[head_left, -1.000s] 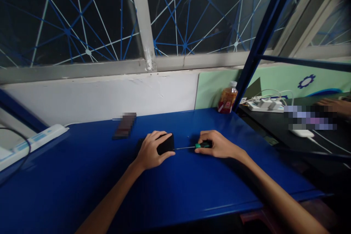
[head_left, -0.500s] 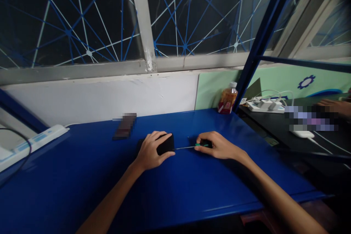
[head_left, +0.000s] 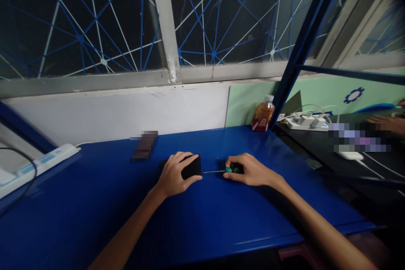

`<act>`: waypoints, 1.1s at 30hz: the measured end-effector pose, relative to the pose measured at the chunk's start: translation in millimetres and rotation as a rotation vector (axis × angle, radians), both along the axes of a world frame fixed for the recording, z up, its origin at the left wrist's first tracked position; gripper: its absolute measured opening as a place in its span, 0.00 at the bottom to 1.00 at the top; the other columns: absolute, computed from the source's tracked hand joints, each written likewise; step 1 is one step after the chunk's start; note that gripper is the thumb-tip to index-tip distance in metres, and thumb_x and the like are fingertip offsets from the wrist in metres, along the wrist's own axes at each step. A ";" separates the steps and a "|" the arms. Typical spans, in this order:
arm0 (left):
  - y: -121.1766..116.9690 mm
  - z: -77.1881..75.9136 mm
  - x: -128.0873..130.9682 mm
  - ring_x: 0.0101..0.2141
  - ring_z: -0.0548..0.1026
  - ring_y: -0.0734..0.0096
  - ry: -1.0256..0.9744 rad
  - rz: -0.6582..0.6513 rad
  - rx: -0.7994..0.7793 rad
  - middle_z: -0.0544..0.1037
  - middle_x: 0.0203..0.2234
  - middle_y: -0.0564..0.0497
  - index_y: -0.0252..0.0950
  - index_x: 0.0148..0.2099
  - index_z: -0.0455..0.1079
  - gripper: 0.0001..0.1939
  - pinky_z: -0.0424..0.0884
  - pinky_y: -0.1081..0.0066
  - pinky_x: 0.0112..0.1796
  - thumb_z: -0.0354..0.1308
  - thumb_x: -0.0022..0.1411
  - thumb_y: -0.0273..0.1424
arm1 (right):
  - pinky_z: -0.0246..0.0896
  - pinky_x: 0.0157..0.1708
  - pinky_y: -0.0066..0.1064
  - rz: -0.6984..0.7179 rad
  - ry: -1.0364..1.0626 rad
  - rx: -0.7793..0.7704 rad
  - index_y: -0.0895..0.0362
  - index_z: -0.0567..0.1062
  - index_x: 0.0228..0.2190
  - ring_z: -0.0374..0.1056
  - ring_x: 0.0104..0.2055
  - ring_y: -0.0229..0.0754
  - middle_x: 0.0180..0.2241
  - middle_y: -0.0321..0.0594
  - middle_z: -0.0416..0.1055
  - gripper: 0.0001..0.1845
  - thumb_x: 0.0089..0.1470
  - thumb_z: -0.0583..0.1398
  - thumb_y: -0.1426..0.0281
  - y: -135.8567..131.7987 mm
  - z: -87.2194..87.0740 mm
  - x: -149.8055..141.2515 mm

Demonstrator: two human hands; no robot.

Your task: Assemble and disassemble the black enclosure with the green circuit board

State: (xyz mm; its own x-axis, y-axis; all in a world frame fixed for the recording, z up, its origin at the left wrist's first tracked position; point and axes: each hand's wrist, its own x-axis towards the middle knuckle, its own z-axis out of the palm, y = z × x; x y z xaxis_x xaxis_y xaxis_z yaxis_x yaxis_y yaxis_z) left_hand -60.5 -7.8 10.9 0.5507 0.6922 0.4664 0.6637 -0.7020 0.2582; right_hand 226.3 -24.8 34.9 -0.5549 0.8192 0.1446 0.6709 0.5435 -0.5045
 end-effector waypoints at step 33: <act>1.1 -0.8 -2.0 0.48 0.70 0.51 0.003 0.014 0.005 0.73 0.50 0.43 0.41 0.58 0.65 0.29 0.65 0.49 0.47 0.58 0.58 0.48 | 0.46 0.26 0.28 -0.065 -0.071 0.062 0.54 0.68 0.31 0.60 0.24 0.35 0.22 0.30 0.66 0.15 0.50 0.64 0.58 1.6 -7.4 -0.8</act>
State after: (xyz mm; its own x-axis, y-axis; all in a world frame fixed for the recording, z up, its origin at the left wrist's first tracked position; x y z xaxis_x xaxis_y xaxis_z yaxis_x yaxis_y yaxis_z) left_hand -62.5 -6.6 10.1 0.5427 0.6971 0.4685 0.6740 -0.6943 0.2523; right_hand 225.5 -23.2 27.4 -0.5118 0.8443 0.1586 0.7386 0.5267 -0.4207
